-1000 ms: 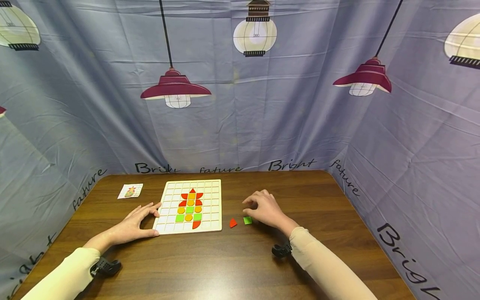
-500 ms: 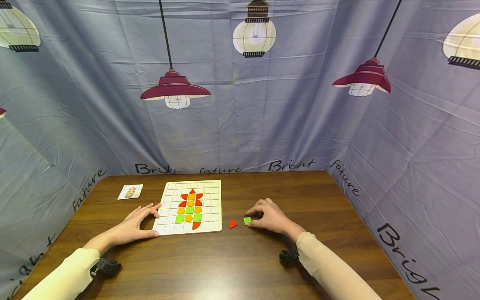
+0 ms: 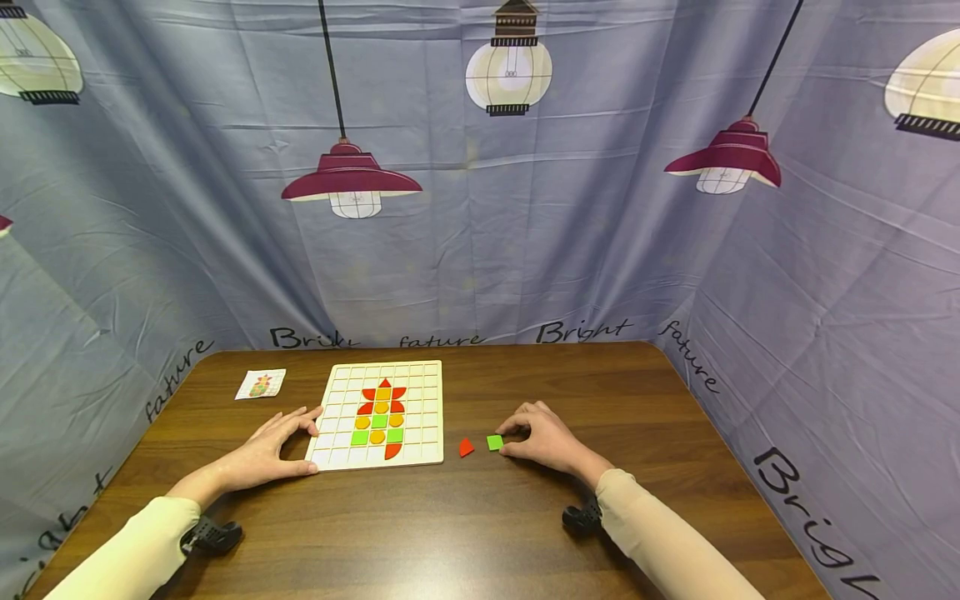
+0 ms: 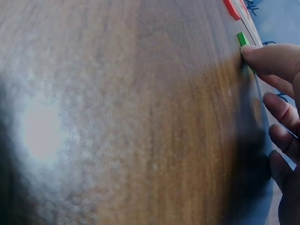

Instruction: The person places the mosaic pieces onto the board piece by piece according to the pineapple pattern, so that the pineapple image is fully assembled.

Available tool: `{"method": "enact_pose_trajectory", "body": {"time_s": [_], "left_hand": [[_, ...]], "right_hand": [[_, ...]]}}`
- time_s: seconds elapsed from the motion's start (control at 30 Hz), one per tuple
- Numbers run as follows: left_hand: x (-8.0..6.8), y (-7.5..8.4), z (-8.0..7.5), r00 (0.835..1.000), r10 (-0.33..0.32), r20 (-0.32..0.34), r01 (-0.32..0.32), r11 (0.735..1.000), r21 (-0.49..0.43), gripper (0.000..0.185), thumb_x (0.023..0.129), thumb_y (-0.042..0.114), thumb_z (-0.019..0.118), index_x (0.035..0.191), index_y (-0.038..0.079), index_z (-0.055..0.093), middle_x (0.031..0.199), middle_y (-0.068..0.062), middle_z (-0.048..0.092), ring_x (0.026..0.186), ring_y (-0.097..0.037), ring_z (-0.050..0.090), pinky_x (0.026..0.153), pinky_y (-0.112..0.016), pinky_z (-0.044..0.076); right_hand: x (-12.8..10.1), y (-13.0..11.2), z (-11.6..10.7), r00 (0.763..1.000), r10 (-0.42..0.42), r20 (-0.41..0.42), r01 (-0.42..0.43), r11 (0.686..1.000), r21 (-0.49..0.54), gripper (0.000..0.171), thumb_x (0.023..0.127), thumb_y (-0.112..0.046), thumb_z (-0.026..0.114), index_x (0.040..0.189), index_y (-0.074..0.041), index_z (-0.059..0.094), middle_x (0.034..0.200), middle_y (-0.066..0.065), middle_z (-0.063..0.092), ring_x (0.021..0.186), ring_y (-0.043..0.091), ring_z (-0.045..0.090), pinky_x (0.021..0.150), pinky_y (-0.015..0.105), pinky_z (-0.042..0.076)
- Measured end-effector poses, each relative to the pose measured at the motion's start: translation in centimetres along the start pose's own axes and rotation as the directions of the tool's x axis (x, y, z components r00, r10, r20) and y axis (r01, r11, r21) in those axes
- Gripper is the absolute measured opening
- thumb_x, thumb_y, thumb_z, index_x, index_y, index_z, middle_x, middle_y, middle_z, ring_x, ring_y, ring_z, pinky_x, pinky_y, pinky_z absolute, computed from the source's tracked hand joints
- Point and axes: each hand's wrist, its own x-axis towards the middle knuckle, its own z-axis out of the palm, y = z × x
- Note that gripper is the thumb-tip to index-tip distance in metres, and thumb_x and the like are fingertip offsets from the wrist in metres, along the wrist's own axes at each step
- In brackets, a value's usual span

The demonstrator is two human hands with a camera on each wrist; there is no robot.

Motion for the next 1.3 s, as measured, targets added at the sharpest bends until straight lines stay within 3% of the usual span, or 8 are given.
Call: {"method": "enact_pose_trajectory", "body": {"time_s": [0.67, 1.13, 1.3], "left_hand": [[0.00, 0.02, 0.04, 1.000, 0.008, -0.008, -0.008, 1.000, 0.005, 0.049, 0.083, 0.049, 0.083, 0.111, 0.019, 0.056, 0.158, -0.018, 0.042, 0.147, -0.048, 0.030, 0.117, -0.069, 0.010], [0.10, -0.19, 0.02, 1.000, 0.007, -0.005, -0.006, 1.000, 0.011, 0.049, 0.083, 0.051, 0.082, 0.110, 0.020, 0.057, 0.158, -0.016, 0.043, 0.147, -0.047, 0.030, 0.117, -0.070, 0.009], [0.11, -0.30, 0.07, 1.000, 0.006, -0.008, -0.006, 1.000, 0.013, 0.049, 0.082, 0.052, 0.082, 0.110, 0.020, 0.056, 0.158, -0.016, 0.043, 0.147, -0.048, 0.030, 0.117, -0.070, 0.009]], "right_hand": [[-0.08, 0.21, 0.28, 0.999, -0.027, -0.029, 0.026, 0.999, -0.033, 0.023, 0.083, -0.033, 0.086, 0.105, -0.031, 0.080, 0.093, -0.017, 0.066, 0.091, 0.009, 0.052, 0.075, 0.028, 0.045], [0.40, -0.07, 0.18, 0.992, -0.123, -0.020, 0.118, 0.978, -0.171, 0.016, 0.082, -0.029, 0.087, 0.096, -0.028, 0.078, 0.085, -0.015, 0.059, 0.084, 0.005, 0.047, 0.071, 0.025, 0.045], [0.43, -0.30, 0.29, 0.992, -0.122, -0.019, 0.117, 0.978, -0.173, 0.017, 0.082, -0.027, 0.087, 0.095, -0.027, 0.076, 0.085, -0.014, 0.058, 0.084, 0.006, 0.047, 0.071, 0.025, 0.044]]}}
